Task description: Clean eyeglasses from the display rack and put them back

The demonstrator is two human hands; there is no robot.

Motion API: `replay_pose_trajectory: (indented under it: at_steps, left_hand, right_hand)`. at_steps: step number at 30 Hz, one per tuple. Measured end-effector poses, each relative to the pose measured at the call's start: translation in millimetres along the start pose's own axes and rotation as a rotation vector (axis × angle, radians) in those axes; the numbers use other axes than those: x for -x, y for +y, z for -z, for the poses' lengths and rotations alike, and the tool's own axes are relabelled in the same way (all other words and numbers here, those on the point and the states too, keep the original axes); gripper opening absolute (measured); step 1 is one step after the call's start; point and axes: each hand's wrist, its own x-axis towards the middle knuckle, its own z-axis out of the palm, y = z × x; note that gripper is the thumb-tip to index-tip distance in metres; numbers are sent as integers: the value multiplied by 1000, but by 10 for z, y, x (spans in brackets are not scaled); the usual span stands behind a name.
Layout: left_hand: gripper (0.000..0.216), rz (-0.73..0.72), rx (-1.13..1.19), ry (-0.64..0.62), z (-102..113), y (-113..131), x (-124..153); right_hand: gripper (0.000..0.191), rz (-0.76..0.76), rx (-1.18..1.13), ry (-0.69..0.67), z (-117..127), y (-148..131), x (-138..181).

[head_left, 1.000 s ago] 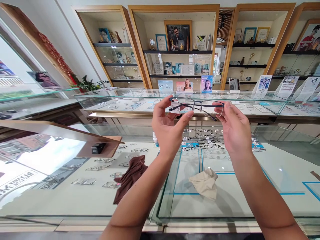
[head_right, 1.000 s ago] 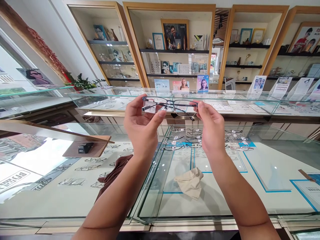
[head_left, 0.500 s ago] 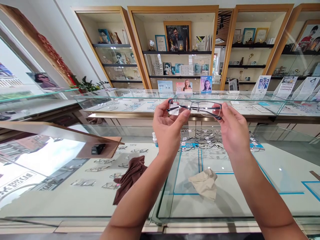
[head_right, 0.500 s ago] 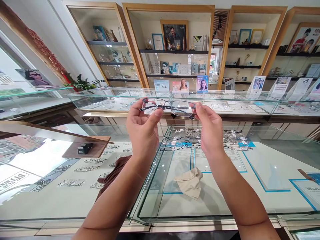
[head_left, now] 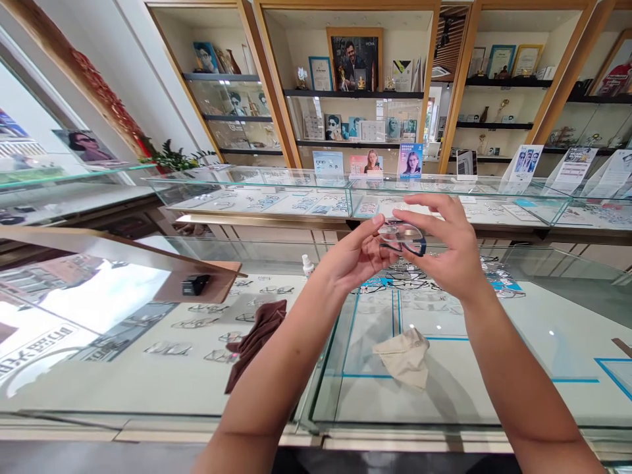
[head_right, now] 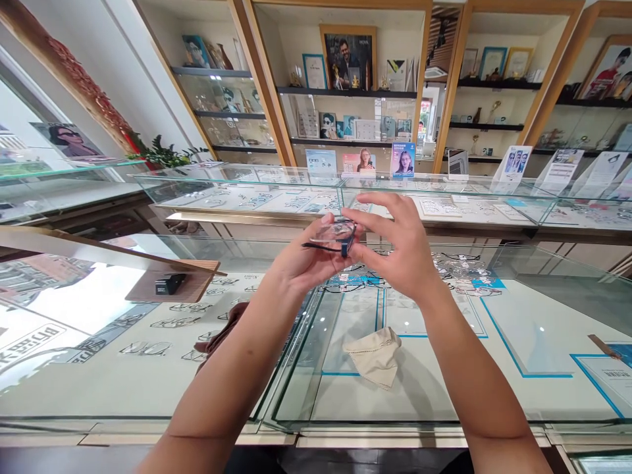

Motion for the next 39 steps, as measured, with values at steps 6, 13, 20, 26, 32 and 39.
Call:
replay_pose_trajectory:
  at_steps: [6, 13, 20, 26, 32, 39]
  left_hand:
    - [20, 106, 58, -13, 19, 10, -34]
    - [22, 101, -1, -32, 81, -35, -66]
    - [30, 152, -2, -52, 122, -14, -86]
    - [33, 185, -65, -124, 262, 25, -123]
    - [36, 182, -185, -119, 279, -43, -198]
    - [29, -348, -807, 327, 452, 386, -71]
  right_hand:
    - [41, 63, 66, 24, -32, -25, 13]
    - [43, 107, 95, 21, -50, 15, 46]
    - [38, 32, 4, -14, -64, -80, 50]
    - [31, -5, -24, -92, -6, -181, 11]
    - [18, -16, -73, -105, -19, -117, -2]
    - [10, -105, -13, -85, -50, 60, 30]
